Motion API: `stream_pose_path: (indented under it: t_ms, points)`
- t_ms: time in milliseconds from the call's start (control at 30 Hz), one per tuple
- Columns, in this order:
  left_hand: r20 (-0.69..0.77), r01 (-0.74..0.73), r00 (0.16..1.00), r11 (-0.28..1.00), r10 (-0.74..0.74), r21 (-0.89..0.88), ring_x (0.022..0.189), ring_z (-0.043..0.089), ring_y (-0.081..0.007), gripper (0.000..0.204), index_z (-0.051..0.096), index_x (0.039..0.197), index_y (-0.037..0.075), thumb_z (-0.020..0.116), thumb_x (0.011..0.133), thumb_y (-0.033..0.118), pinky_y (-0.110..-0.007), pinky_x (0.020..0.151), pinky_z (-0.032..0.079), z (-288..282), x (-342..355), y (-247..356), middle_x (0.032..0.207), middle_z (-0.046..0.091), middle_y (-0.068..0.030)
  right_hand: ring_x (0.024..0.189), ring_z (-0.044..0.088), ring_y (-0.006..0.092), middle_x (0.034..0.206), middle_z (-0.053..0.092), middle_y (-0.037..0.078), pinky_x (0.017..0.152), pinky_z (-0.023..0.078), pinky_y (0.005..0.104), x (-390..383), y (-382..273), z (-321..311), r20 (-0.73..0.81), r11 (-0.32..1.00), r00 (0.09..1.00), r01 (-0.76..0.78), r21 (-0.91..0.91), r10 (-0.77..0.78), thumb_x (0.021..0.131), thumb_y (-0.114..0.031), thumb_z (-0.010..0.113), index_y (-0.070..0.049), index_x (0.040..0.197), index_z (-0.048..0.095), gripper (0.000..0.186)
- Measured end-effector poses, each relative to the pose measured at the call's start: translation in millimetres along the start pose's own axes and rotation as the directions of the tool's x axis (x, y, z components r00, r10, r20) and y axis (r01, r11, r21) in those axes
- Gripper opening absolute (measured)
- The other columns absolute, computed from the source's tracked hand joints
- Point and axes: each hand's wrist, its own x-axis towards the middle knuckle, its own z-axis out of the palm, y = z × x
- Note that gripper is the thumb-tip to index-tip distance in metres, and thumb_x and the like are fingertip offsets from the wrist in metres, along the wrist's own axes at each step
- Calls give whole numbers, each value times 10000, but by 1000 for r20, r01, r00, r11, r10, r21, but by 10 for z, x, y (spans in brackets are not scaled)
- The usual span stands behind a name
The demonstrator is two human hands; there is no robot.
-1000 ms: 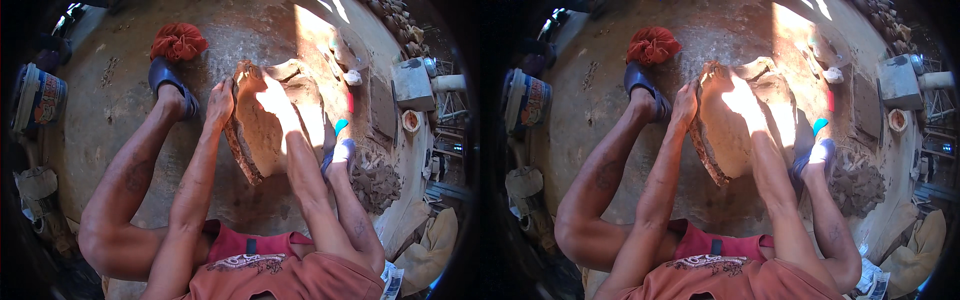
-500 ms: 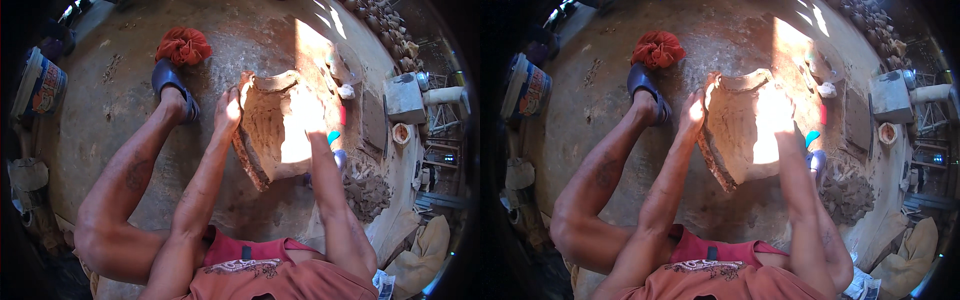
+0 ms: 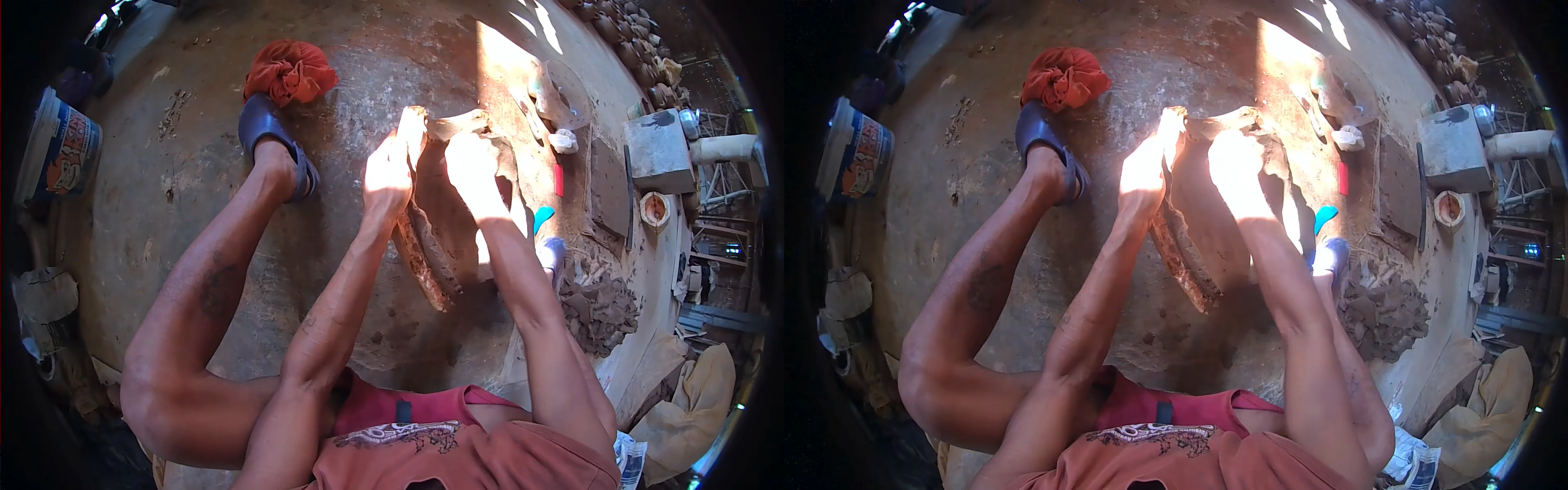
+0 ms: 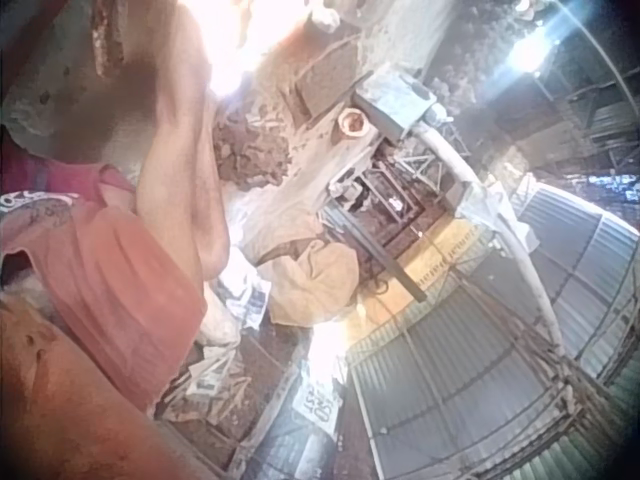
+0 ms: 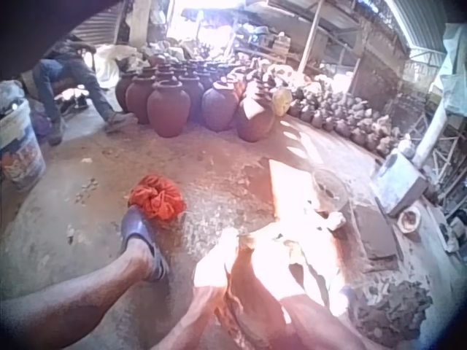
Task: The person shapes and smooths the interior of a large clay vessel using their hands and a small scraper tool, then uses a wire tool to cut a slab of clay.
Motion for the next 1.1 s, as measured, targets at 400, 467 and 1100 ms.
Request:
stream_pose_path:
  t_ms: [400, 467, 1100]
  points:
    - [156, 419, 906, 781, -393, -464, 1083, 674, -189, 416, 680, 1299, 9, 486, 1074, 301, -314, 943, 497, -408, 11, 32, 1196, 742, -126, 692, 679, 236, 830, 716, 141, 624, 522, 366, 504, -21, -451, 435, -288, 899, -407, 867, 41, 960, -393, 609, -25, 970, 693, 378]
    - [91, 528, 849, 832, -520, -171, 1124, 660, -203, 475, 663, 1320, -6, 484, 1072, 357, -334, 973, 482, -409, 35, 55, 1217, 735, -133, 655, 668, 183, 806, 718, 114, 596, 504, 315, 468, 343, -652, 431, -433, 887, -327, 840, 165, 992, -451, 586, -31, 983, 693, 433]
    - [205, 580, 814, 770, -543, -265, 1135, 614, -180, 519, 648, 1345, -9, 487, 1078, 405, -306, 1009, 450, -450, 172, -465, 1276, 676, -103, 956, 739, 294, 1024, 767, 180, 851, 555, 406, -1995, 2342, 32, 521, 385, 576, -814, 435, 630, 918, -249, 700, -21, 1131, 749, 316]
